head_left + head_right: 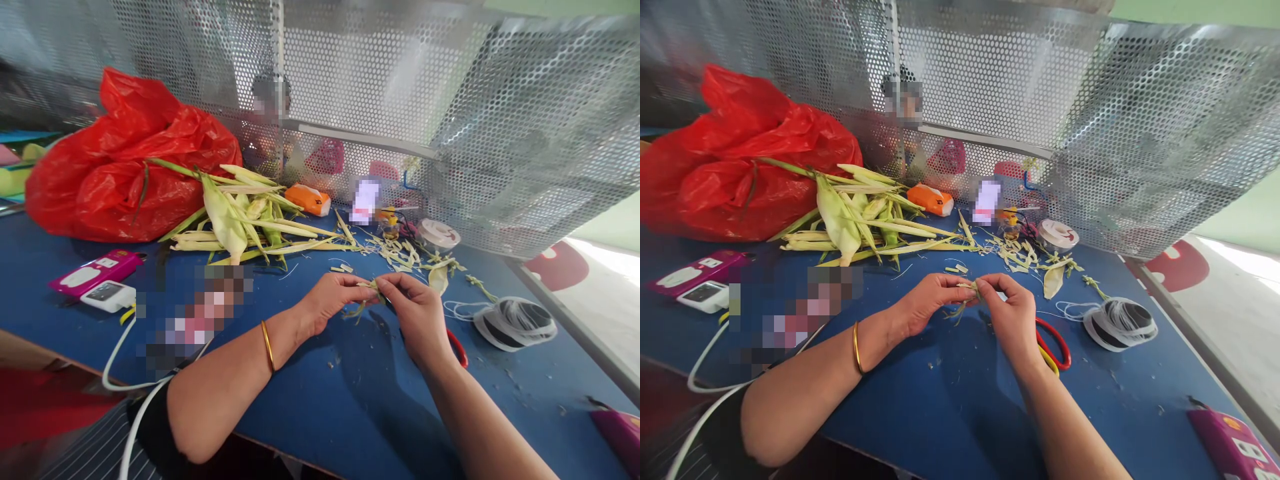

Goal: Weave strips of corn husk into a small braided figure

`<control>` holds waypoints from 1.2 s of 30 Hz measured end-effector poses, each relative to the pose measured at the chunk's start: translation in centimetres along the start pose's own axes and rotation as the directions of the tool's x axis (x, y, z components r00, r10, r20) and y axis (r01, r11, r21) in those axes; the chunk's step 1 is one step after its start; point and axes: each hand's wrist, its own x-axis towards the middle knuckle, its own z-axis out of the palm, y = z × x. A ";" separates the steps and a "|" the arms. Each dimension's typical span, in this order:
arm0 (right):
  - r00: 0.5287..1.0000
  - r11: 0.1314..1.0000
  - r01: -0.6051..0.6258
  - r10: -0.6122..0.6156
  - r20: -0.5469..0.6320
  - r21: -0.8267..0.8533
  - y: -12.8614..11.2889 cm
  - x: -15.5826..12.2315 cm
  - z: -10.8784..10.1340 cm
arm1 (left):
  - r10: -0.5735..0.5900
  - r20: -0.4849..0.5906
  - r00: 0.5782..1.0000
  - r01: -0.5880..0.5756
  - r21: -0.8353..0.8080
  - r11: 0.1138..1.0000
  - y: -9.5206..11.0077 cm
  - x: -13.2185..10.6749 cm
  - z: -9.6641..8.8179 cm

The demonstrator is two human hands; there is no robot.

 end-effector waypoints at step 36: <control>0.992 0.989 -0.091 0.079 0.102 0.118 -0.5 0.4 -0.1 | 0.156 -0.057 0.986 -0.141 0.214 0.967 -0.8 0.7 -0.3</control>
